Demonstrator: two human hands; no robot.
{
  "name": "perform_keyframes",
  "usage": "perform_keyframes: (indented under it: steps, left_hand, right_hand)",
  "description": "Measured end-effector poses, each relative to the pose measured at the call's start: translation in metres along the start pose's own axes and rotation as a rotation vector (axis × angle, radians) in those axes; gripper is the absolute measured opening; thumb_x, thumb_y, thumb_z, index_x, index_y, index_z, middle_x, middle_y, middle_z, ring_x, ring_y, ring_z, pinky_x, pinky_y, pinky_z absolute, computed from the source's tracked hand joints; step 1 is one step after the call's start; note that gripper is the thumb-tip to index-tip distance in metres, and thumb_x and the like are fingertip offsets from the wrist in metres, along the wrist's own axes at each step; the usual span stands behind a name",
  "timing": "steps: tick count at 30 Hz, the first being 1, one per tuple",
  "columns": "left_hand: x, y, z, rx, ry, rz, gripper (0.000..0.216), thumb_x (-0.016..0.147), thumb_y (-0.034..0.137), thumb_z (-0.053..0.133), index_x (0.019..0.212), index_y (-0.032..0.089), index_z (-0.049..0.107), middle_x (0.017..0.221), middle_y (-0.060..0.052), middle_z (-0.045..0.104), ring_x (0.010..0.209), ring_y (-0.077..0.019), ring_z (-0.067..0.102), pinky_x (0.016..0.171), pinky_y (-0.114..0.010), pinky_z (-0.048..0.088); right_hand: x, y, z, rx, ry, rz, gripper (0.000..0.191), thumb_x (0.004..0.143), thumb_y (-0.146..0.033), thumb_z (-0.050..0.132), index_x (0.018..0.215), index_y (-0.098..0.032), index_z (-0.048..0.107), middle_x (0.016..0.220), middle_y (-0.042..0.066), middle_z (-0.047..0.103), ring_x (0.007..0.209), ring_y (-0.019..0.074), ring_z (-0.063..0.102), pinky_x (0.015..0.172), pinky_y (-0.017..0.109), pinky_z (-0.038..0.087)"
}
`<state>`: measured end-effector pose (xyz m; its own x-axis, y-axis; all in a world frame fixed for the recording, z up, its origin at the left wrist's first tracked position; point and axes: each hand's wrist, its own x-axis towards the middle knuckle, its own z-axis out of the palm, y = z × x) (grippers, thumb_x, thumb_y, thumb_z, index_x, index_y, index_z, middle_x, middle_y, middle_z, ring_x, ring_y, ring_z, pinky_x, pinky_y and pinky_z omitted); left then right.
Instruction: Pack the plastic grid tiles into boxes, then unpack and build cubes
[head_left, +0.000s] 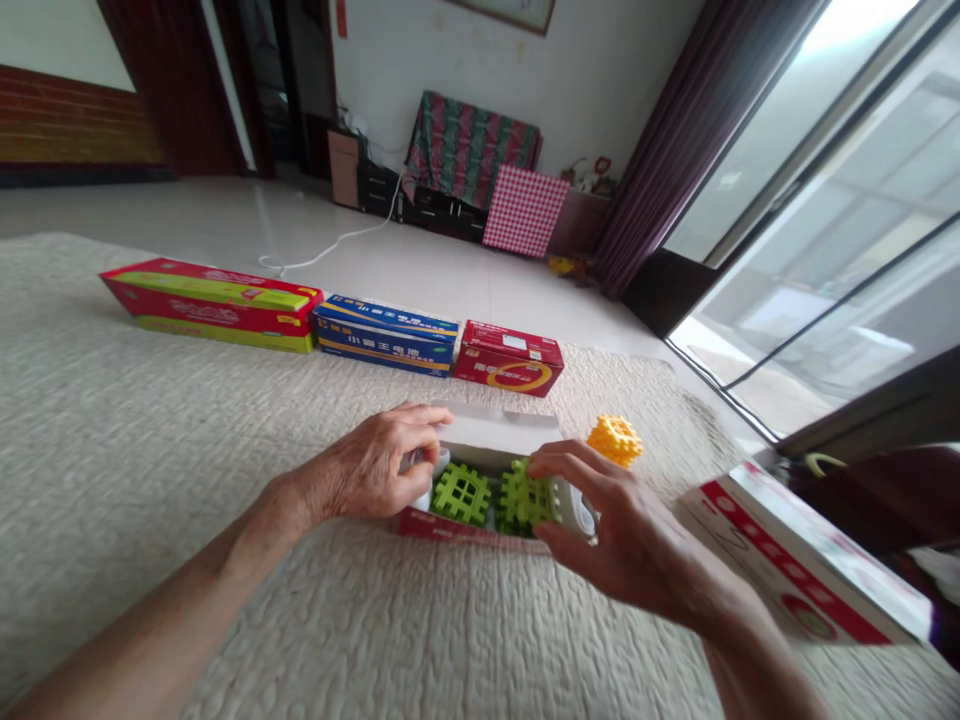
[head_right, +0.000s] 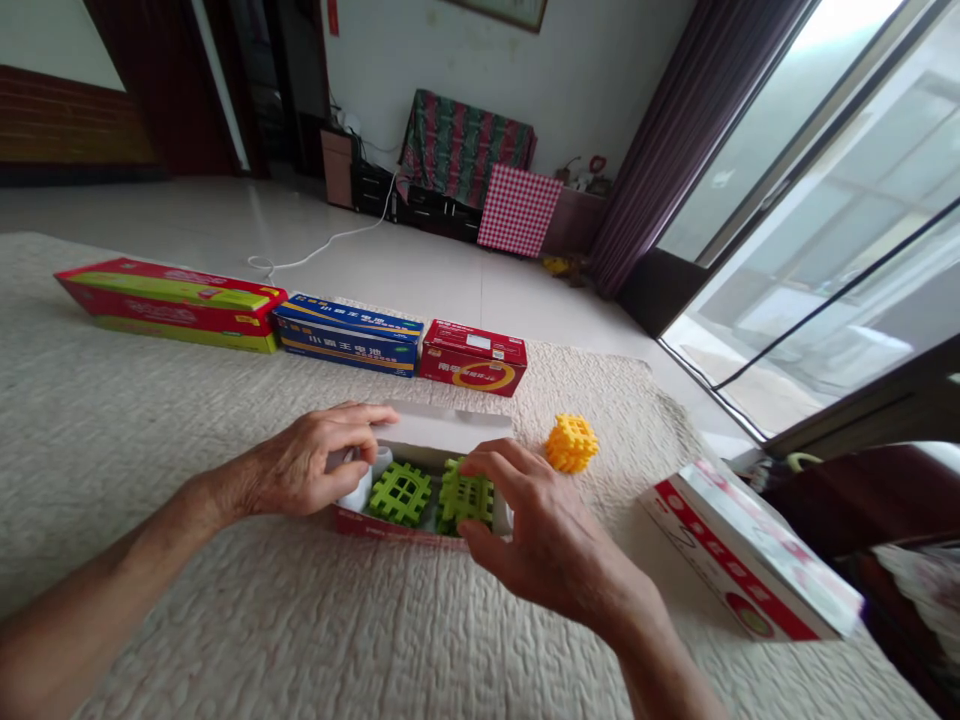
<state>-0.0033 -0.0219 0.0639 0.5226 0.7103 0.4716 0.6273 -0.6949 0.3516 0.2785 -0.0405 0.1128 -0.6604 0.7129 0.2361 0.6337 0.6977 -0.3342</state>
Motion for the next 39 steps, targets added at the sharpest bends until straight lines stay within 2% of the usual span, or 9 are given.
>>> perform_keyframes:
  steps: [12, 15, 19, 22, 25, 28, 31, 34, 39]
  left_hand:
    - [0.001, 0.003, -0.003, 0.021, -0.019, 0.002, 0.014, 0.078, 0.013, 0.050, 0.072, 0.017, 0.062, 0.120, -0.014, 0.067, 0.115, -0.0245, 0.061, 0.100, -0.040, 0.049]
    - [0.001, 0.003, -0.003, 0.007, -0.019, -0.004, 0.014, 0.078, 0.014, 0.050, 0.071, 0.017, 0.062, 0.121, -0.013, 0.066, 0.116, -0.0251, 0.061, 0.101, -0.041, 0.048]
    - [0.001, 0.001, -0.001, -0.006, -0.010, 0.001, 0.015, 0.079, 0.015, 0.050, 0.070, 0.017, 0.062, 0.121, -0.013, 0.066, 0.116, -0.0248, 0.061, 0.101, -0.040, 0.048]
    - [0.001, -0.001, 0.000, 0.000, -0.012, -0.001, 0.016, 0.079, 0.016, 0.050, 0.070, 0.017, 0.062, 0.121, -0.013, 0.066, 0.116, -0.0247, 0.061, 0.101, -0.039, 0.048]
    - [0.000, -0.004, 0.002, -0.004, -0.016, -0.002, 0.015, 0.079, 0.017, 0.050, 0.070, 0.017, 0.063, 0.123, -0.012, 0.066, 0.116, -0.0252, 0.061, 0.100, -0.039, 0.049]
    - [-0.001, -0.007, 0.003, -0.012, -0.017, -0.001, 0.013, 0.078, 0.019, 0.052, 0.071, 0.017, 0.063, 0.124, -0.012, 0.065, 0.117, -0.0256, 0.060, 0.101, -0.039, 0.048]
    - [-0.001, -0.008, 0.003, -0.024, -0.007, -0.002, 0.013, 0.078, 0.019, 0.052, 0.071, 0.017, 0.063, 0.123, -0.012, 0.066, 0.117, -0.0249, 0.061, 0.101, -0.039, 0.048]
    - [-0.002, -0.007, 0.004, -0.040, 0.017, -0.001, 0.013, 0.077, 0.018, 0.052, 0.071, 0.018, 0.064, 0.121, -0.010, 0.067, 0.116, -0.0234, 0.062, 0.101, -0.039, 0.049]
    - [-0.002, -0.006, 0.004, -0.037, 0.041, 0.007, 0.014, 0.077, 0.016, 0.052, 0.070, 0.017, 0.064, 0.120, -0.010, 0.068, 0.114, -0.0218, 0.063, 0.099, -0.038, 0.050]
  right_hand:
    - [-0.005, 0.007, 0.004, -0.005, 0.008, 0.081, 0.036, 0.076, -0.021, 0.065, 0.111, -0.024, 0.057, 0.116, 0.007, 0.060, 0.101, 0.0228, 0.059, 0.086, 0.039, 0.051]
    - [-0.007, 0.006, -0.003, -0.023, 0.029, 0.101, 0.028, 0.079, -0.023, 0.064, 0.106, -0.025, 0.058, 0.112, 0.005, 0.061, 0.099, 0.0207, 0.060, 0.085, 0.036, 0.050]
    - [-0.023, 0.012, -0.023, -0.055, 0.135, 0.177, 0.007, 0.086, -0.026, 0.057, 0.093, -0.024, 0.059, 0.101, 0.003, 0.065, 0.086, 0.0171, 0.062, 0.078, 0.033, 0.049]
    - [-0.045, 0.025, -0.032, -0.119, 0.139, 0.287, 0.007, 0.087, -0.025, 0.054, 0.088, -0.023, 0.060, 0.093, 0.003, 0.066, 0.079, 0.0162, 0.062, 0.072, 0.032, 0.048]
    - [-0.070, 0.043, -0.023, -0.150, 0.009, 0.377, 0.009, 0.084, -0.021, 0.057, 0.091, -0.023, 0.062, 0.094, 0.003, 0.067, 0.083, 0.0178, 0.064, 0.077, 0.034, 0.049]
    - [-0.092, 0.059, -0.001, -0.081, -0.129, 0.397, 0.033, 0.076, -0.015, 0.061, 0.109, -0.023, 0.061, 0.111, 0.006, 0.066, 0.096, 0.0199, 0.064, 0.085, 0.036, 0.050]
    - [-0.104, 0.067, 0.018, -0.055, -0.146, 0.378, 0.046, 0.072, -0.010, 0.061, 0.117, -0.023, 0.058, 0.119, 0.008, 0.063, 0.103, 0.0210, 0.063, 0.090, 0.038, 0.049]
    - [-0.104, 0.066, 0.026, -0.052, -0.134, 0.352, 0.043, 0.073, -0.007, 0.058, 0.113, -0.023, 0.059, 0.115, 0.008, 0.063, 0.102, 0.0201, 0.062, 0.091, 0.037, 0.048]
    - [-0.093, 0.060, 0.025, -0.129, -0.169, 0.411, 0.030, 0.069, -0.006, 0.058, 0.095, -0.020, 0.063, 0.093, 0.004, 0.062, 0.080, 0.0156, 0.061, 0.075, 0.030, 0.049]
